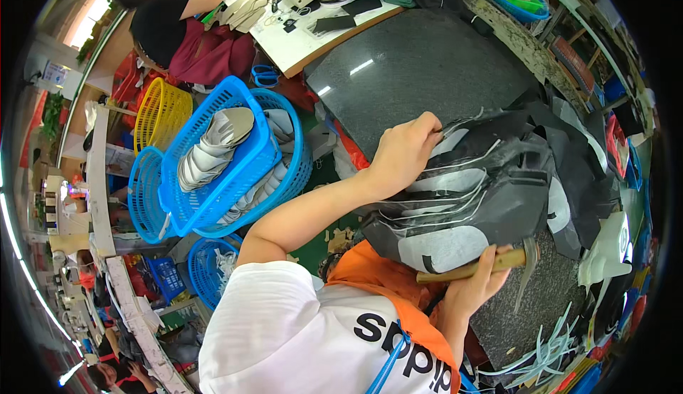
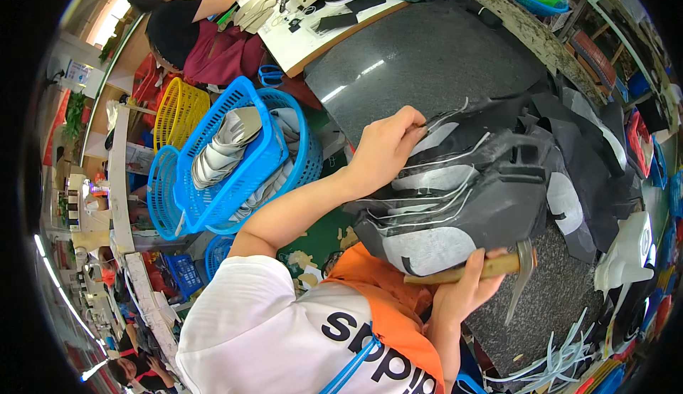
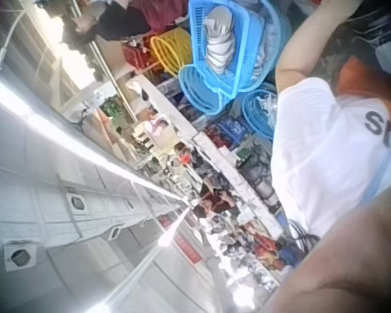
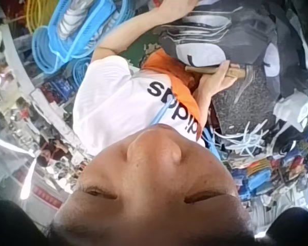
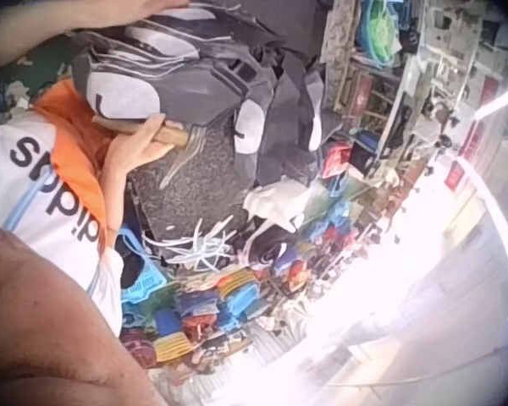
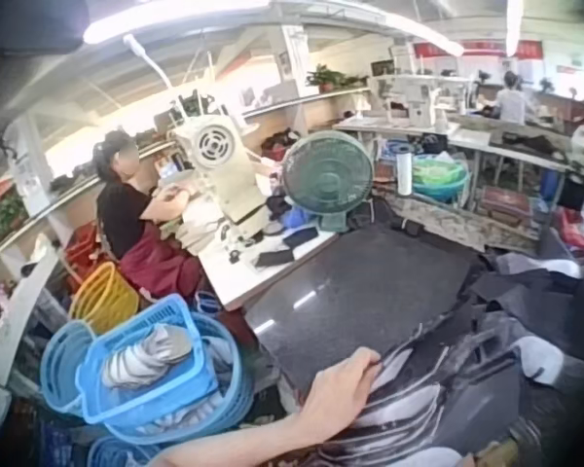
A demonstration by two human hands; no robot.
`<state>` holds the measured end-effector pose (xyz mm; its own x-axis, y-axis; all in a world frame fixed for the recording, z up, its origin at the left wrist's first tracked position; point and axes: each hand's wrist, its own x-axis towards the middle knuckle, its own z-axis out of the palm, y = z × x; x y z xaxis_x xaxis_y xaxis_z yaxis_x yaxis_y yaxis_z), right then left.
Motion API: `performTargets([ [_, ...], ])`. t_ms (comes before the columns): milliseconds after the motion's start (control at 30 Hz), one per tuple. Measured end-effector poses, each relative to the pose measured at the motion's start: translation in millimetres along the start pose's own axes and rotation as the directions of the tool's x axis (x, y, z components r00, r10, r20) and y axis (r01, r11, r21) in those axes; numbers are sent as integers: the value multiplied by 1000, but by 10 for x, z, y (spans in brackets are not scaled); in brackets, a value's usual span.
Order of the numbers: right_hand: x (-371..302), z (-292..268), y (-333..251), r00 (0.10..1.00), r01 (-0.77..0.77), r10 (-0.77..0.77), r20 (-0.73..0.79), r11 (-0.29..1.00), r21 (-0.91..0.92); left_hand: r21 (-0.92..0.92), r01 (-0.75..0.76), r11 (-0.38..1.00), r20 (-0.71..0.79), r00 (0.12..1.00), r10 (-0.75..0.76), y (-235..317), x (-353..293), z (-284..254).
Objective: The person folds the edges of shoe upper components and hammers them flat with a hammer on a workbench, then stacks the finished pieces.
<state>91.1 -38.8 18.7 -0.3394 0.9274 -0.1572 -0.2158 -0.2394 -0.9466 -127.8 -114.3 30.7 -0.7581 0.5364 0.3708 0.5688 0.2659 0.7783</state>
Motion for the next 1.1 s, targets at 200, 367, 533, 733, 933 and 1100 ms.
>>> performTargets([
  [200,-123,-156,1,993,109,-111,-27,990,-85,13,-165,986,23,986,165,304,101,127],
  [367,15,-59,-108,1000,8,-8,-4,992,127,80,-310,947,129,946,298,557,-144,240],
  [533,-197,-102,-195,994,106,-106,-1,994,18,193,-158,968,-4,987,162,334,79,90],
  [733,-285,-501,-228,967,240,-235,98,970,-41,317,-56,947,-366,914,176,-275,774,-599],
  [933,-212,-684,-235,968,207,-205,-144,978,-3,-100,61,993,70,996,-54,-696,1471,-972],
  [1100,-120,-497,-217,969,215,-205,-136,974,66,-190,-12,982,472,875,102,298,552,67],
])
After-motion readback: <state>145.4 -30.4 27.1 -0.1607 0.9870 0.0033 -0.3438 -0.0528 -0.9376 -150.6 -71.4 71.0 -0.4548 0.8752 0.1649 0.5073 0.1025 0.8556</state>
